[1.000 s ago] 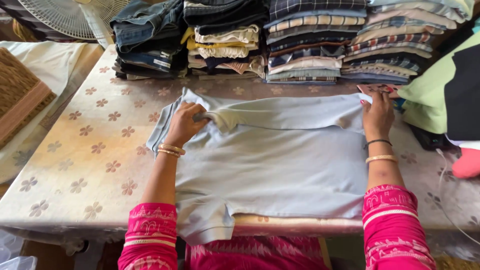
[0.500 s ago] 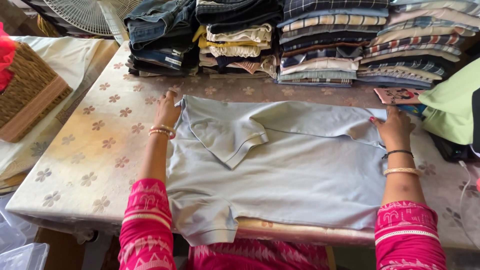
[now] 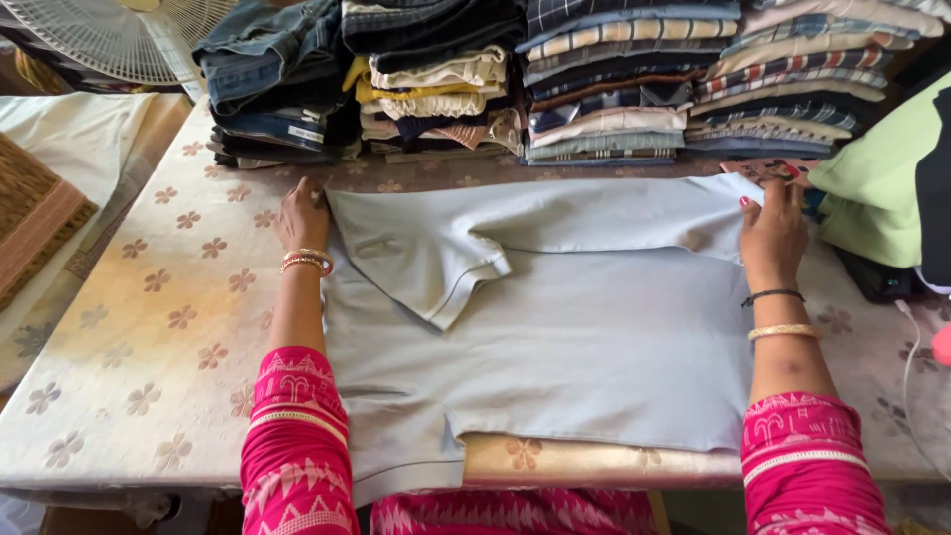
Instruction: The person is folding a light blue polo shirt and a black t-shirt on a table.
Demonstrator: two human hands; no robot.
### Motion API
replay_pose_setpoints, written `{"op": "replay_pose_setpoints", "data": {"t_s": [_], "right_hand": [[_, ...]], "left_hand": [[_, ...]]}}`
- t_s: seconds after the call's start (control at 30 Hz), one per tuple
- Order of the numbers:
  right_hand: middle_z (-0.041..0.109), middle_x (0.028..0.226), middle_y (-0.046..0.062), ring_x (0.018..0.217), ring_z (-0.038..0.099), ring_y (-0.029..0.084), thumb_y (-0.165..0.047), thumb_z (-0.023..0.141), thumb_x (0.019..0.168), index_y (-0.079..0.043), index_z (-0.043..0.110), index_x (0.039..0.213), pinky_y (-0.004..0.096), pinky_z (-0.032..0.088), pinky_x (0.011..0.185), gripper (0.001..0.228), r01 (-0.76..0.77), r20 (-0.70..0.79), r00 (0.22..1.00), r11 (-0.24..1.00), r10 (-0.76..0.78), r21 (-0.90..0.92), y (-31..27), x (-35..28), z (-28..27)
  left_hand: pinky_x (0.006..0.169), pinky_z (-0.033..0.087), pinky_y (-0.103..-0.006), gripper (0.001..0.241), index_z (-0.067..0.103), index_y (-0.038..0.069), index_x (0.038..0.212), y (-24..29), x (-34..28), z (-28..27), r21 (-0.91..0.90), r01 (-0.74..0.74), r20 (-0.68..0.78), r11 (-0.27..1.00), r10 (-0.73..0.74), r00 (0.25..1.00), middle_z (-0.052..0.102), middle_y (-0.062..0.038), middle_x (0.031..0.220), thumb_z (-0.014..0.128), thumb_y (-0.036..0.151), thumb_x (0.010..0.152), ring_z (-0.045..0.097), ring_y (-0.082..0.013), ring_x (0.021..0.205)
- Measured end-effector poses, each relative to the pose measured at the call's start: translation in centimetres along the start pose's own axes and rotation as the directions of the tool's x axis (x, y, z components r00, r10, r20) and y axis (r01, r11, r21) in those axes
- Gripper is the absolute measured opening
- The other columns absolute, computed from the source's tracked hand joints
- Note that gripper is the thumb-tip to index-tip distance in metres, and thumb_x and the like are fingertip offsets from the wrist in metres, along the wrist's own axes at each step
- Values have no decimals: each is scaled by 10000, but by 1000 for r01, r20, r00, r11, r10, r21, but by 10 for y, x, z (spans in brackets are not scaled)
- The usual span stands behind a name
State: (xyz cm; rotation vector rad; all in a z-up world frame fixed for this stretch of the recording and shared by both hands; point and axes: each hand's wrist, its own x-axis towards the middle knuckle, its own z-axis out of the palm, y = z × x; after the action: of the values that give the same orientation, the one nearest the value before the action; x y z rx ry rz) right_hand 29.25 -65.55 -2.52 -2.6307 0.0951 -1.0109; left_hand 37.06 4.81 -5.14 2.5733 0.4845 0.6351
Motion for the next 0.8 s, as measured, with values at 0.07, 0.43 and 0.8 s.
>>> {"op": "replay_pose_setpoints", "data": {"t_s": [0.07,0.43,0.8], "right_hand": [[554,1338,218,1122,587,469,-141,758,986,-67,544,1233,567,487,847,335,-29,66,997,999,32,-41,-9,-3,-7],[566,1247,116,1271,495,426,-350,938,670,-190,699,1067,511,366,1059,491,135,440,881,984,-172,114,11,8,-27],[696,1028,58,950,678,258,-148,636,1046,-157,728,1058,392,524,885,92,-21,356,932,969,-71,246,18,9,-51]], "left_hand": [[878,504,-471,110,682,179,991,-18,1,16,93,-114,-53,989,119,991,691,-108,1126,725,211,895,647,-356,1065],[1015,502,-491,240,646,127,1107,26,-14,-27,-20,-129,27,991,130,991,672,-153,1214,713,328,996,612,-381,1203],[1083,392,-533,467,679,137,1263,11,-26,16,127,-407,98,905,396,913,503,-281,1403,756,411,893,417,-501,1310]]}}
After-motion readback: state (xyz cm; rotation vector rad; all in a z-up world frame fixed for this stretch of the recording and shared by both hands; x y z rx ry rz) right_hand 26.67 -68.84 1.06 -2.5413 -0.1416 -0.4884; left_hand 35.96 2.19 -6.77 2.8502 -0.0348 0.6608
